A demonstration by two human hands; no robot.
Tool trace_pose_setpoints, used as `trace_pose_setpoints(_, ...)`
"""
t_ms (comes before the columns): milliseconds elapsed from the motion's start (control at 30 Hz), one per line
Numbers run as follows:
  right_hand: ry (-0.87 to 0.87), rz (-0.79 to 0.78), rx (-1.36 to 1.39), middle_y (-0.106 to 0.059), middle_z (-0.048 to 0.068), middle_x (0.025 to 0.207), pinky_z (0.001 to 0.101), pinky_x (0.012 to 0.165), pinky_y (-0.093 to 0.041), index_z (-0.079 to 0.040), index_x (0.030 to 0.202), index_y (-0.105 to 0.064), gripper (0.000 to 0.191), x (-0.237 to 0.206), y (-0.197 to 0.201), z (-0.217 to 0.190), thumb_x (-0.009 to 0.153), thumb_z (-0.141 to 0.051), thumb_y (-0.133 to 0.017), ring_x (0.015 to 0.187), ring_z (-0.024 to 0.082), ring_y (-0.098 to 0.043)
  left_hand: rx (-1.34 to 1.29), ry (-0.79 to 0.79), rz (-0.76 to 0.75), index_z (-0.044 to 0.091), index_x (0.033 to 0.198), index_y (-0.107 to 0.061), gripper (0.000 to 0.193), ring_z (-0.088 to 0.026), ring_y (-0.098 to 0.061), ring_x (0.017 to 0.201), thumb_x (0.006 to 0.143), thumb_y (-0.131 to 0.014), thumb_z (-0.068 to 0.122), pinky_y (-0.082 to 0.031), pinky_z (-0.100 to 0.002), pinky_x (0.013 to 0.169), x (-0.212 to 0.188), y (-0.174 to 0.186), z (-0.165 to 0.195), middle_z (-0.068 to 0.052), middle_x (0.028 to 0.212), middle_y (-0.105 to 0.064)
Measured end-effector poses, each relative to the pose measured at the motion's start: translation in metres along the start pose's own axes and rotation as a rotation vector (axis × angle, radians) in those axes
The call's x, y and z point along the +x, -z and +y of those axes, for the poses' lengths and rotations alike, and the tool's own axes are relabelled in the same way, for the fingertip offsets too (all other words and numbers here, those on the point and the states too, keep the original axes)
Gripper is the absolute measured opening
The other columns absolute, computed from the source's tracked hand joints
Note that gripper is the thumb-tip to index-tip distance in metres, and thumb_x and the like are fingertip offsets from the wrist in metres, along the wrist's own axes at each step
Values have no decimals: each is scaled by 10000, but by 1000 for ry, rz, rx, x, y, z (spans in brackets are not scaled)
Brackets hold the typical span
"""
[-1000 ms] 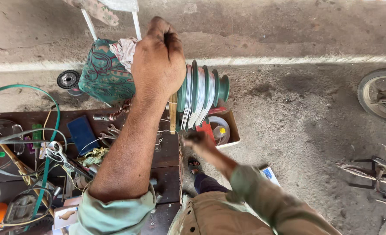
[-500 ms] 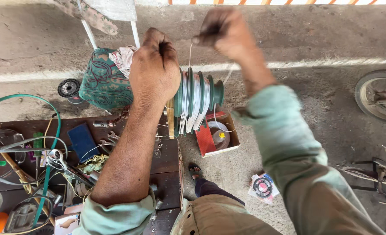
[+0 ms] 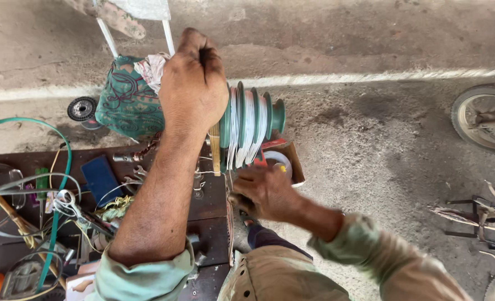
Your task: The person winds white wire onto a green plastic spool by hand. They hold the spool with the left hand and guide the wire with the right hand, wrapping it around the spool in layers.
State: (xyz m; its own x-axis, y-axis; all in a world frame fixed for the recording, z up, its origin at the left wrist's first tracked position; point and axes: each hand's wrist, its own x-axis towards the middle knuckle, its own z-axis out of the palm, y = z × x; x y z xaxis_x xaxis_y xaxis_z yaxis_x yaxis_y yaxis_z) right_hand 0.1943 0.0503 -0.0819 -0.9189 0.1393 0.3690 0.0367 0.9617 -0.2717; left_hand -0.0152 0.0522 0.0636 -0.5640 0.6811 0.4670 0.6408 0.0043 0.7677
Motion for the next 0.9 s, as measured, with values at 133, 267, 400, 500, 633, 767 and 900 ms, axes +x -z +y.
trace_pose_setpoints(133, 300, 360, -603, -727, 52, 923, 313, 626, -612, -147, 843, -706, 124, 55, 130, 41, 739, -140, -774, 797, 218, -718, -21, -43, 21, 119, 959, -602, 99, -185, -730, 714, 997, -512, 134, -579, -386, 665, -2, 3, 1, -43, 753, -694)
trace_pose_setpoints(267, -92, 372, 75, -655, 18, 791, 315, 581, -517, -69, 907, -660, 347, 147, 156, 130, 904, -262, -949, 691, 129, -630, 4, -31, 7, 112, 976, -607, 82, -201, -721, 715, 966, -529, 134, -569, -406, 670, -1, 3, 2, -49, 760, -703)
trace_pose_setpoints(400, -713, 117, 809, -658, 59, 772, 320, 572, -513, -61, 885, -692, 296, 112, 13, 161, 931, -322, -823, 654, 162, -602, 14, 13, -3, 118, 963, -604, 86, -216, -734, 713, 975, -526, 153, -573, -416, 676, -2, 2, 3, -69, 741, -704)
trace_pose_setpoints(500, -1127, -23, 1169, -655, 93, 787, 329, 560, -486, -44, 938, -717, 302, 19, -103, 120, 983, -342, -728, 647, 185, -567, 19, -19, 21, 115, 980, -599, 71, -236, -727, 719, 987, -539, 153, -563, -423, 665, -2, 2, 2, -81, 754, -704)
trace_pose_setpoints(633, -1000, -189, 740, -635, 75, 750, 331, 523, -459, -56, 916, -712, 297, -33, -132, 41, 1016, -328, -647, 603, 175, -544, -11, -51, 34, 118, 973, -593, 63, -210, -733, 710, 993, -545, 152, -561, -410, 646, -2, 1, 0, -64, 758, -710)
trace_pose_setpoints(767, -76, -3, 94, -565, 10, 645, 326, 428, -436, -98, 740, -621, 238, -12, -21, 1, 889, -221, -761, 539, 138, -540, 5, 6, -13, 129, 961, -590, 78, -213, -713, 686, 1001, -524, 143, -558, -409, 625, 0, 1, -1, -69, 745, -685)
trace_pose_setpoints(900, 269, 258, -531, -594, 44, 787, 262, 607, -540, -139, 805, -633, 167, 53, 125, 31, 757, -21, -739, 754, 168, -640, -15, -75, 32, 120, 965, -592, 76, -203, -727, 719, 998, -524, 123, -567, -402, 667, -3, 3, -1, -60, 759, -695)
